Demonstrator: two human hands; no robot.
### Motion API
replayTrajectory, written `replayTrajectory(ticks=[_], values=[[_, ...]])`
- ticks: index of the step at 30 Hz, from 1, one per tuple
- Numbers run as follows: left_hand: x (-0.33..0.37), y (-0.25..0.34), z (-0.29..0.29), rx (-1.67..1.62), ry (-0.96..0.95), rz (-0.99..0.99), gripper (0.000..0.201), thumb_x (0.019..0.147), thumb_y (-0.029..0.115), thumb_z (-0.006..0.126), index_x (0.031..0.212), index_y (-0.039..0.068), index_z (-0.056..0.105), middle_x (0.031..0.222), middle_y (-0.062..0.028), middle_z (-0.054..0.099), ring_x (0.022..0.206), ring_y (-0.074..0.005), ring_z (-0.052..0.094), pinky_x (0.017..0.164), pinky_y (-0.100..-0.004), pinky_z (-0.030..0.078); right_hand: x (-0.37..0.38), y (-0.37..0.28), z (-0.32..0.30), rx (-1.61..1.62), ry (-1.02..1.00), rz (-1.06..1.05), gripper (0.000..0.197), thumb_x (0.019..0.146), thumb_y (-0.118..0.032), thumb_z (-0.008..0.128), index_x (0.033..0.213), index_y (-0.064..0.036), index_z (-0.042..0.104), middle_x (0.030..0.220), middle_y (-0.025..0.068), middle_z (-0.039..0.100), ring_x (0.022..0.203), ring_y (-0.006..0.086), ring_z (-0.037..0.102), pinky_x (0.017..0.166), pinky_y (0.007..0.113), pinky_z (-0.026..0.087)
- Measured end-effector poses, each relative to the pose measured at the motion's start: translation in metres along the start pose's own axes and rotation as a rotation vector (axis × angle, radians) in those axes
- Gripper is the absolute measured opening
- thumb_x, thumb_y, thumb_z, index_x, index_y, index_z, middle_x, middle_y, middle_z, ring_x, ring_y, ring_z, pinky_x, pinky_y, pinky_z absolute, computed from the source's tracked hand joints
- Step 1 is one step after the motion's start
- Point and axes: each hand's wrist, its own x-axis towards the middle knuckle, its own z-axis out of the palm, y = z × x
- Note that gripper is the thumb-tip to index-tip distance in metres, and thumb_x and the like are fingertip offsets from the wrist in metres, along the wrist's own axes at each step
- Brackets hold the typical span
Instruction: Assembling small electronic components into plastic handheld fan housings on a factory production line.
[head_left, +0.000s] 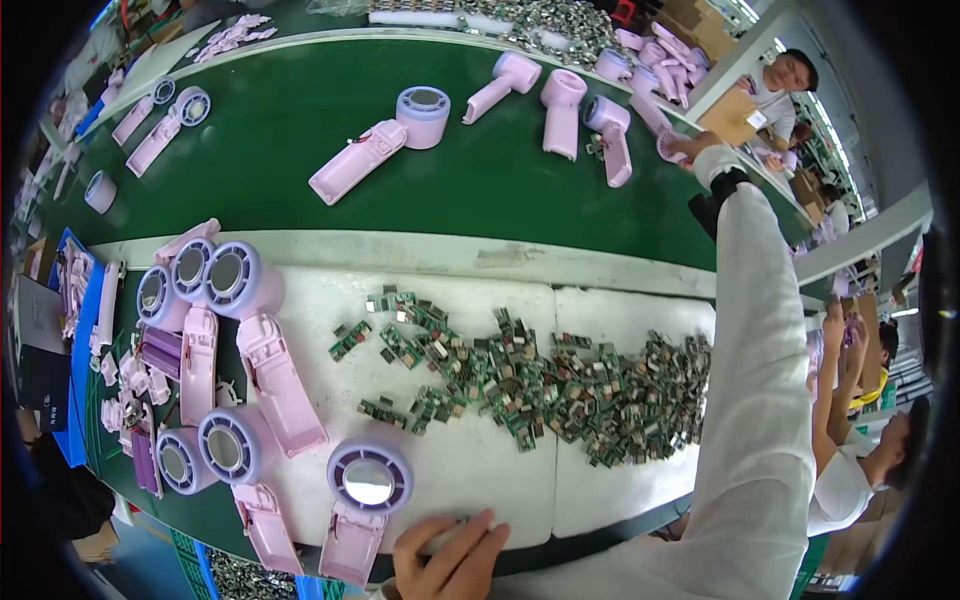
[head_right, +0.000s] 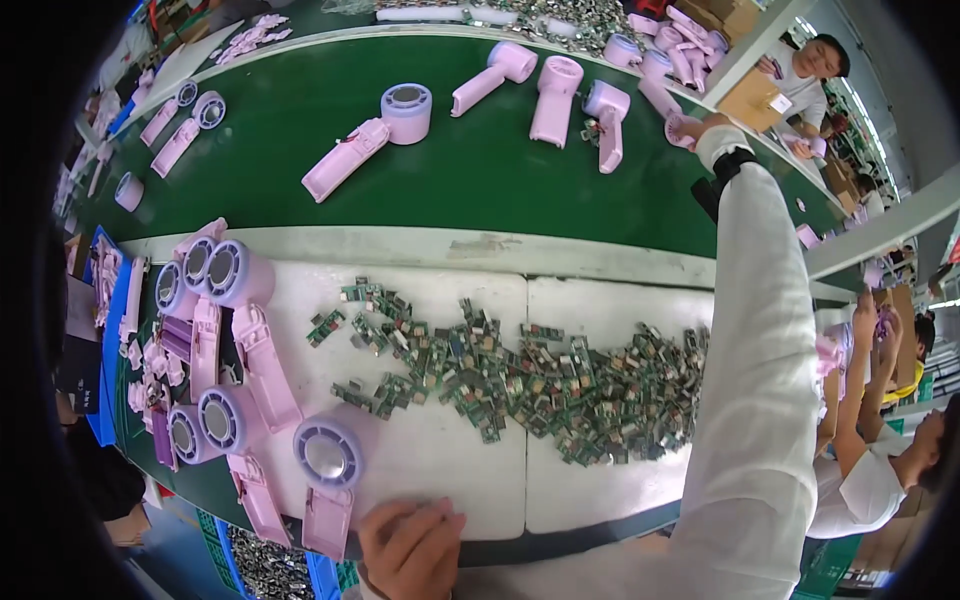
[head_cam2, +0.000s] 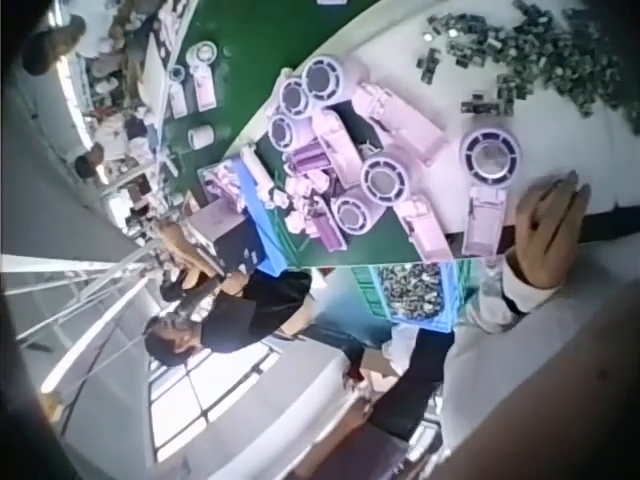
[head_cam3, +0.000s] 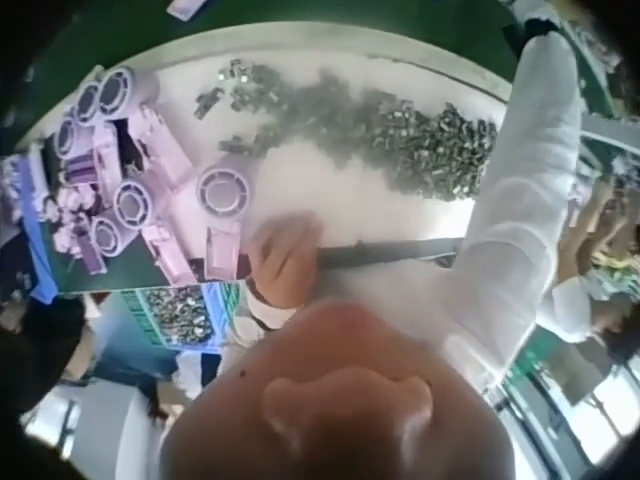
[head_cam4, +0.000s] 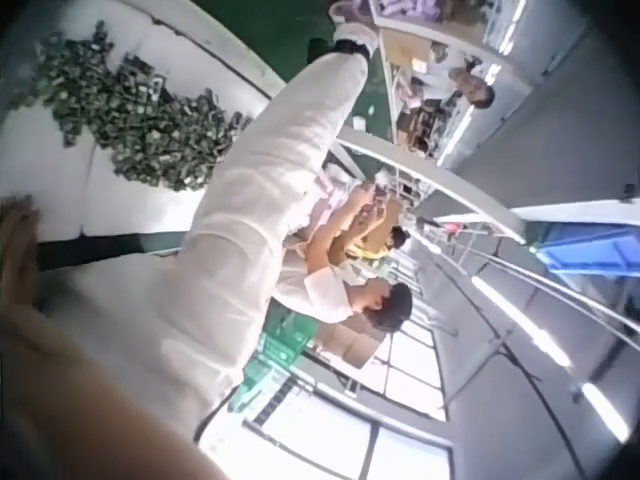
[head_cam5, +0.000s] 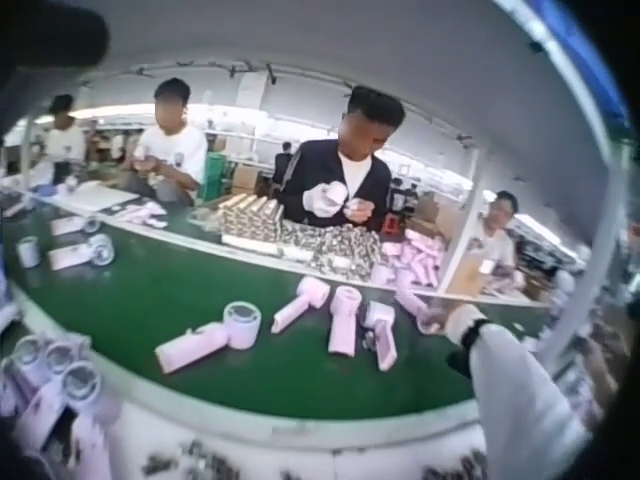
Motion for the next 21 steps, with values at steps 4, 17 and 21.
replayTrajectory(ticks=[4, 17, 21], values=[[-0.006, 0.007, 0.0, 0.008, 0.004, -0.088, 0.03, 0.076, -0.005, 0.072, 0.104, 0.005, 0.073, 0.119, -0.0154, 0.068, 0.109, -0.0397, 0.063, 0.096, -0.0455, 0.052, -0.093, -0.036, -0.062, 0.172, -0.046, -0.169, 0.072, 0.076, -0.043, 0.083, 0.129, 0.0008, 0.059, 0.115, 0.0209, 0.069, 0.096, 0.0231, 0.073, 0.082, 0.034, 0.058], [-0.01, 0.001, 0.008, -0.385, 0.173, -0.27, 0.022, 0.089, -0.008, 0.067, 0.11, 0.0, 0.07, 0.113, -0.0184, 0.067, 0.093, -0.0294, 0.07, 0.08, -0.034, 0.057, -0.505, -0.038, -0.009, -0.049, 0.197, -1.328, 0.052, 0.071, 0.004, 0.079, 0.118, -0.0034, 0.058, 0.123, 0.0153, 0.061, 0.101, 0.0318, 0.069, 0.081, 0.035, 0.061], [-0.004, -0.007, 0.009, -0.591, 0.174, -0.301, 0.021, 0.101, -0.003, 0.058, 0.12, -0.002, 0.066, 0.119, -0.0105, 0.066, 0.107, -0.0143, 0.065, 0.087, -0.0261, 0.053, -0.517, -0.031, 0.024, -0.067, 0.19, -1.403, 0.049, 0.074, 0.004, 0.079, 0.118, -0.0015, 0.058, 0.126, 0.0181, 0.06, 0.109, 0.0395, 0.067, 0.093, 0.044, 0.059]])
